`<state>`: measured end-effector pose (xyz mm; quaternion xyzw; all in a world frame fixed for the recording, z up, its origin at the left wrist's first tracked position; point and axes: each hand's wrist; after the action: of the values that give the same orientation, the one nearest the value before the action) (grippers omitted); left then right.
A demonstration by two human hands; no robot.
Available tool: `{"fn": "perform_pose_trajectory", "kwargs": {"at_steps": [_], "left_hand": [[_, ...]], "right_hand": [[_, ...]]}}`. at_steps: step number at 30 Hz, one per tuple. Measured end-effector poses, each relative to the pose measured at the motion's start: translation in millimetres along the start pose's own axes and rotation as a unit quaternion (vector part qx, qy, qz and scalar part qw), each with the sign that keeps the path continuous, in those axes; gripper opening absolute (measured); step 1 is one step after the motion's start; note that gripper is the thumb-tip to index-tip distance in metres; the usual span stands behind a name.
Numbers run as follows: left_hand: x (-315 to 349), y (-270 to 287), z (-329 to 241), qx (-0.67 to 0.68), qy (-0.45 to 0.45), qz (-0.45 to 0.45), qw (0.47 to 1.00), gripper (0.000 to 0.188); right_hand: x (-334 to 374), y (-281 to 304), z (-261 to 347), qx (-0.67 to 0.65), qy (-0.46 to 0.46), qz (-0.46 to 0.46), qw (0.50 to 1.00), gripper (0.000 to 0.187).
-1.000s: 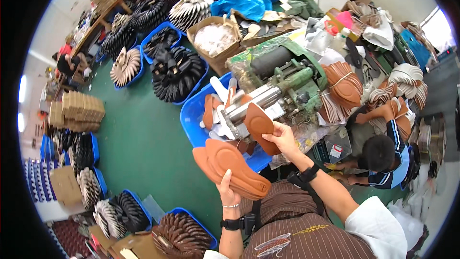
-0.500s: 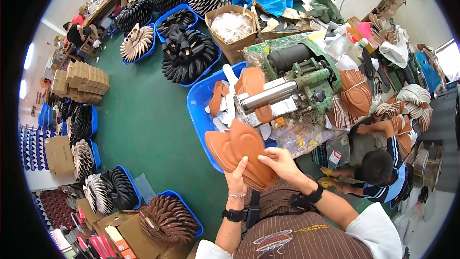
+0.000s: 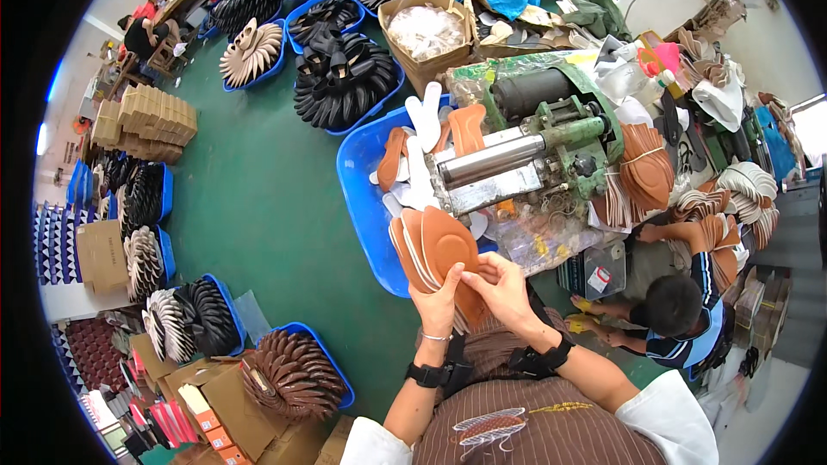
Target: The person processes stacks of brown and white shoe soles using a green roller machine. They pick up a stack of soles, feed them through the machine's rollers, and then place the processed soles into a blue bin. The person repeats this process with multiple stacks of shoe parts throughout the video.
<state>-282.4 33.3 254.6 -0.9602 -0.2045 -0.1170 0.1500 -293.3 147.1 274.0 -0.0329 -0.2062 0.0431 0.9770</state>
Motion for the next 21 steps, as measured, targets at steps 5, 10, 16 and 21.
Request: {"fn": "perform_pose_trajectory", "kwargs": {"at_steps": [5,10,16,21], "left_hand": [[0,11,18,0.104,0.037,-0.039,0.993,0.045],[-3,4,-5,0.154,0.117,0.011,0.981,0.044],[1,5,17,0.061,0.032,-0.010,0.998,0.040],[0,6,-5,0.147,0.169,0.042,0.974,0.039]], "right_hand": [[-6,16,-12,-0.121,-0.012,-0.082,0.989,0.011],[-65,58,-14,-0.056,-0.010,-0.111,0.992,0.017],[-15,23,-24,0.028,-0.031,-0.040,0.998,0.014],[-53,69,-26,-0.027,-0.026,-0.146,0.989,0.016]]}}
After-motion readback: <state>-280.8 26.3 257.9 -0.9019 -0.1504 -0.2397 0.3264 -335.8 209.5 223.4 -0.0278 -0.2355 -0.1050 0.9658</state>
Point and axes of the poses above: each hand's wrist, its own x-axis away from the middle knuckle, its own y-axis out of the back of the hand, z = x × y, and after that the axes turned 3 degrees about x, right-handed
